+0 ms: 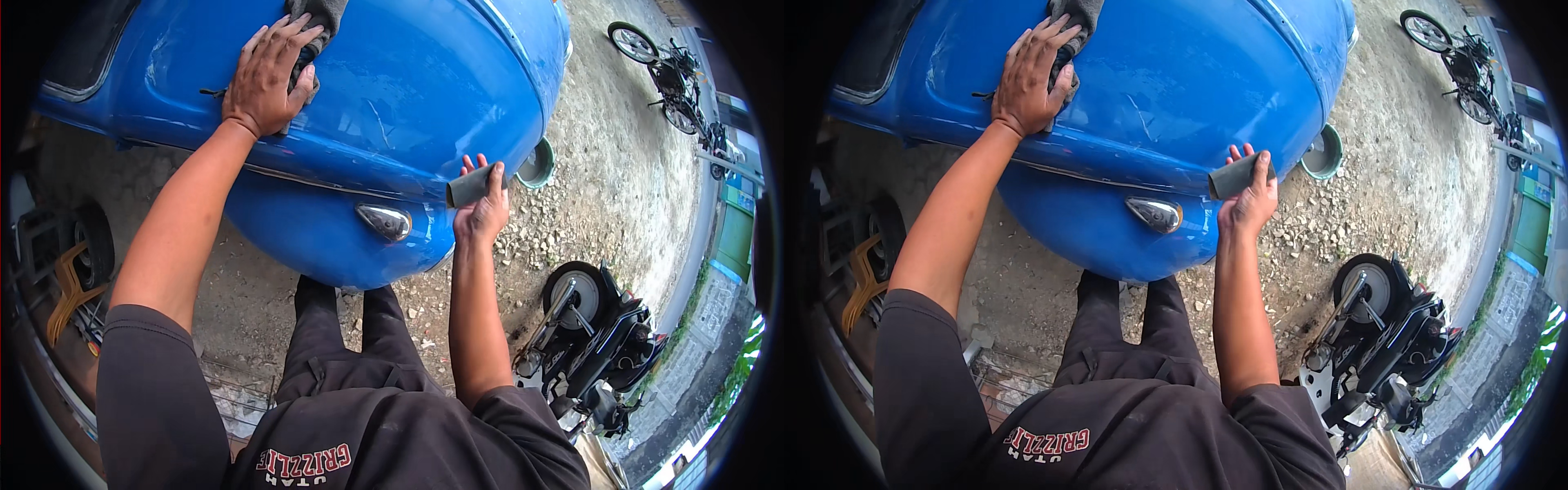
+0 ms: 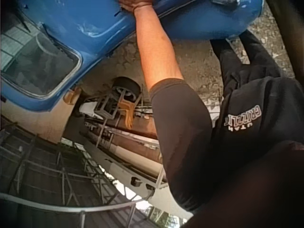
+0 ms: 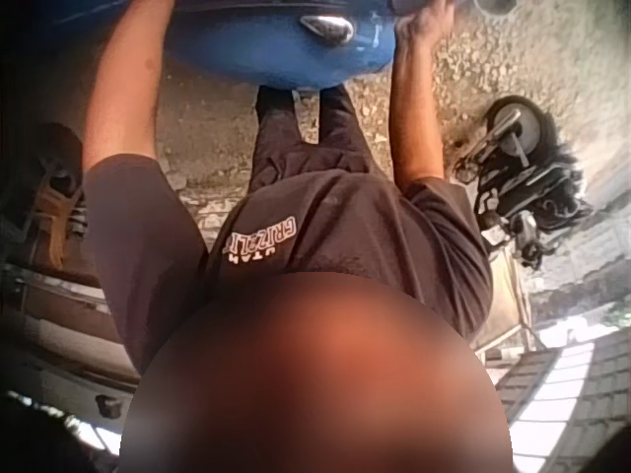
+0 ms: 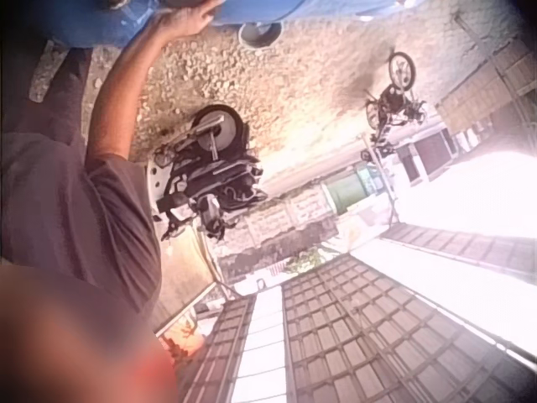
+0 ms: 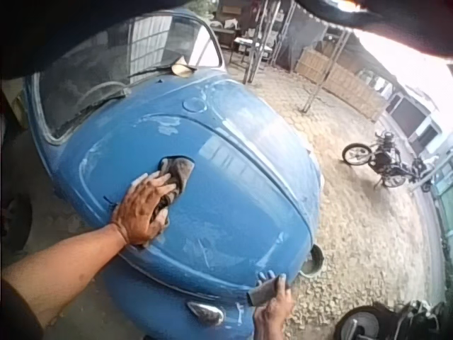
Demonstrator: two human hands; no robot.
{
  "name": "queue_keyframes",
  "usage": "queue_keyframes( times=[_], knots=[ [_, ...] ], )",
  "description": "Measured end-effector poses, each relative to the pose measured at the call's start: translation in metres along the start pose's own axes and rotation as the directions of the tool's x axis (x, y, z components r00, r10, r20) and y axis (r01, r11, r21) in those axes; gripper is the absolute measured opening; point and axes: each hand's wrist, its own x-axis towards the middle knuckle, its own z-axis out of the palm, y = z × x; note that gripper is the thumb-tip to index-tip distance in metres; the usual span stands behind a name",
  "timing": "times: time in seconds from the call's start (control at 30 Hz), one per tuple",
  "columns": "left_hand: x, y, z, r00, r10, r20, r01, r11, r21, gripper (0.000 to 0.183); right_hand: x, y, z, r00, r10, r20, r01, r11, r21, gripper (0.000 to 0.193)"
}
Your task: The person sands the hood of a car using sandpaper while holding and wiping the surface with a cloth.
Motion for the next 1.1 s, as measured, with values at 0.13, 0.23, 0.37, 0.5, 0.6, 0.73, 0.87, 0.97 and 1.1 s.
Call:
queue_keyframes(
  times=[0.13,0.23,0.37,0.5,0.6,0.73,0.87,0.97,1.1],
  knots=[
    [0.007,0.062,0.022,0.991,-0.107,-0.081,0.104,0.994,-0.034,0.08,-0.001,0.002,-0.091,0.951,0.265,-0.158,-0.244,0.959,0.142,0.062],
    [0.008,0.131,0.04,0.997,-0.079,0.006,0.079,0.993,-0.091,0.093,-0.009,-0.009,-0.129,0.927,0.374,-0.037,-0.343,0.883,0.319,0.049],
    [-0.008,0.232,0.059,0.922,0.157,0.353,-0.139,0.987,-0.077,0.09,-0.032,-0.018,-0.133,0.977,0.196,-0.088,-0.183,0.974,0.135,0.045],
    [-0.039,0.256,0.082,0.921,0.28,0.27,-0.251,0.958,-0.139,0.071,-0.049,-0.027,-0.114,0.99,0.015,-0.143,-0.032,0.993,-0.118,0.042],
    [-0.033,0.212,0.055,0.939,0.2,0.28,-0.132,0.961,-0.245,0.064,-0.054,-0.028,-0.107,0.999,-0.027,-0.043,0.02,0.985,-0.169,0.033],
    [-0.015,0.094,0.009,0.994,-0.086,0.068,0.092,0.992,-0.088,0.052,-0.045,-0.014,-0.083,0.982,-0.172,0.073,0.186,0.931,-0.314,0.022],
    [-0.045,-0.073,-0.03,0.931,-0.284,-0.232,0.312,0.945,0.097,0.044,-0.04,-0.006,-0.008,0.943,-0.276,0.185,0.332,0.742,-0.583,0.023],
    [-0.069,-0.116,-0.03,0.865,-0.368,-0.341,0.393,0.919,0.006,0.046,-0.031,-0.003,0.047,0.717,-0.461,0.523,0.696,0.514,-0.501,0.028],
    [-0.064,-0.105,-0.026,0.85,-0.38,-0.366,0.393,0.919,-0.04,0.045,-0.015,0.007,0.092,0.428,-0.458,0.779,0.891,0.072,-0.448,0.038]
  ],
)
